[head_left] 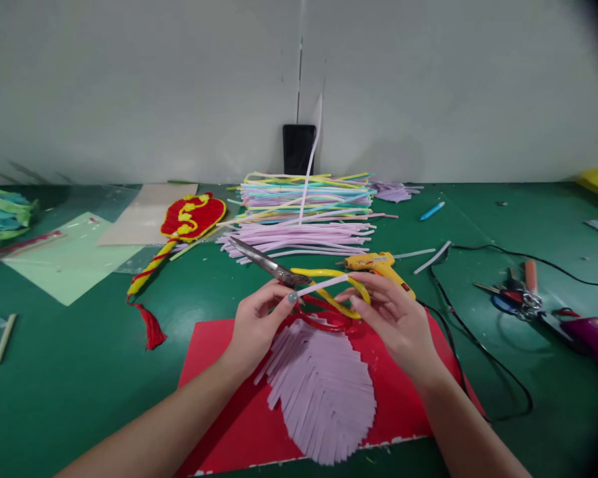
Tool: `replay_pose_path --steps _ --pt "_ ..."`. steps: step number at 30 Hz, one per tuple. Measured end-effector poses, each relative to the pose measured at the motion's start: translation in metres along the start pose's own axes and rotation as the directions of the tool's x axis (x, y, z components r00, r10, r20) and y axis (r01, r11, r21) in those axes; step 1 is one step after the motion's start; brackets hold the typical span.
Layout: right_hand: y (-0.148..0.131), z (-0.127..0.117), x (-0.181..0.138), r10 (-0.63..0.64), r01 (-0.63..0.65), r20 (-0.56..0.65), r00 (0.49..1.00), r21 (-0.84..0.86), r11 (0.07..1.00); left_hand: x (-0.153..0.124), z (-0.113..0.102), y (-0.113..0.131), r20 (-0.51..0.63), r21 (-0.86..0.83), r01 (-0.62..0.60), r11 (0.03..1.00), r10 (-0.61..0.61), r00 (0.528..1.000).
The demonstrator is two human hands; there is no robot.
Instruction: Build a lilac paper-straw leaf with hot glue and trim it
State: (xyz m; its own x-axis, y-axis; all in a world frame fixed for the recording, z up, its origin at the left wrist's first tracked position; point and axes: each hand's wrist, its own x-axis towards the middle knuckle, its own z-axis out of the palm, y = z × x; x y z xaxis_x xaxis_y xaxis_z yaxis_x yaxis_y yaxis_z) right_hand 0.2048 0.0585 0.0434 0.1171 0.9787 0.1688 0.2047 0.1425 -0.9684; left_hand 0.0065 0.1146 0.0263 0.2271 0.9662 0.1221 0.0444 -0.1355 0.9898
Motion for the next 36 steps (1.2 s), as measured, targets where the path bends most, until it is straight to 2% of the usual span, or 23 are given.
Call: replay_pose_path --steps 5,12,20,26,33,36 --pt "0.001 0.001 0.003 -0.011 0.010 -0.034 0.999 -0.017 1.000 0.000 0.001 0.000 0.002 -0.021 0.012 1.000 -0.012 1.000" --pt "-0.001 0.003 0.006 0.141 -0.145 -0.094 0.986 -0.043 0.988 0.000 0.003 0.001 0.003 -0.075 0.017 0.997 -0.017 1.000" --pt "0.001 0.003 0.008 0.206 -0.201 -0.130 0.970 0.051 0.978 0.001 0.003 0.000 0.024 -0.113 0.023 0.993 -0.020 1.000" --pt "0.000 0.003 0.010 0.237 -0.230 -0.154 0.959 0.061 0.971 0.000 0.003 -0.002 0.031 -0.131 0.063 0.989 -0.060 0.998" --pt "0.003 -0.001 0.012 0.222 -0.222 -0.105 0.969 0.004 0.975 -0.001 0.003 -0.004 0.065 -0.212 0.093 0.973 -0.081 0.995" --pt "0.006 -0.001 0.011 0.227 -0.223 -0.083 0.970 0.057 0.973 -0.001 0.002 -0.010 0.076 -0.275 0.117 0.954 -0.099 0.992"
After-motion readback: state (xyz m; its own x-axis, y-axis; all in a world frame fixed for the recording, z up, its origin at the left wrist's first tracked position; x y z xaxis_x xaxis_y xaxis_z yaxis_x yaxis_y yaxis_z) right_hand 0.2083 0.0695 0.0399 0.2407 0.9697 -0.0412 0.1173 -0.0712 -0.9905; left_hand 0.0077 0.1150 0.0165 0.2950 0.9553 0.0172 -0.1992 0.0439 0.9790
